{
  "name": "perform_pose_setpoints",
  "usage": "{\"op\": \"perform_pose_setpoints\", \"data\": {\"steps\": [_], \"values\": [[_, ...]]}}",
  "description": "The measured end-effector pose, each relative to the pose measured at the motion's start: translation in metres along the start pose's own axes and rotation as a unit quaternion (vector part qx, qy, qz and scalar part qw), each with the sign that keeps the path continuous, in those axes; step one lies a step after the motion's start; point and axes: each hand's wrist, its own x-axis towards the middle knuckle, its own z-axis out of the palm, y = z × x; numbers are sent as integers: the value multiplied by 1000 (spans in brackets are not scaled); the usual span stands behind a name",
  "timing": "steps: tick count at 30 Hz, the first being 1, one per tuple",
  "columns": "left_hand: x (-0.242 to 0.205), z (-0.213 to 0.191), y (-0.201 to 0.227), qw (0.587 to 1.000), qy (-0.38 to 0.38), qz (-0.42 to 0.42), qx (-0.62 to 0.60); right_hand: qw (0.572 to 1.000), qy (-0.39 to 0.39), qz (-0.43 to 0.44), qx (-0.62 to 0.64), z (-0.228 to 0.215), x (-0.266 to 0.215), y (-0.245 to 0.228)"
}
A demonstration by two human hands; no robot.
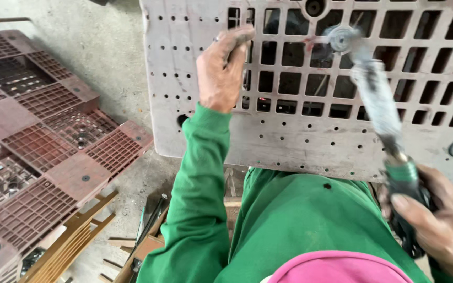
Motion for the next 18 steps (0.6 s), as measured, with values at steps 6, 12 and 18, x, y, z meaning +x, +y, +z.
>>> {"op": "perform_pose_setpoints", "data": {"steps": [6,12,18], "values": [[-42,-34,32,977,100,23,188,957,-36,-51,285,4,-29,30],[-107,17,67,988,53,-27,139,975,107,-75,-181,-15,-20,56],[-136,71,73,989,-92,85,80,954,101,-60,-277,-20,-19,55]]}}
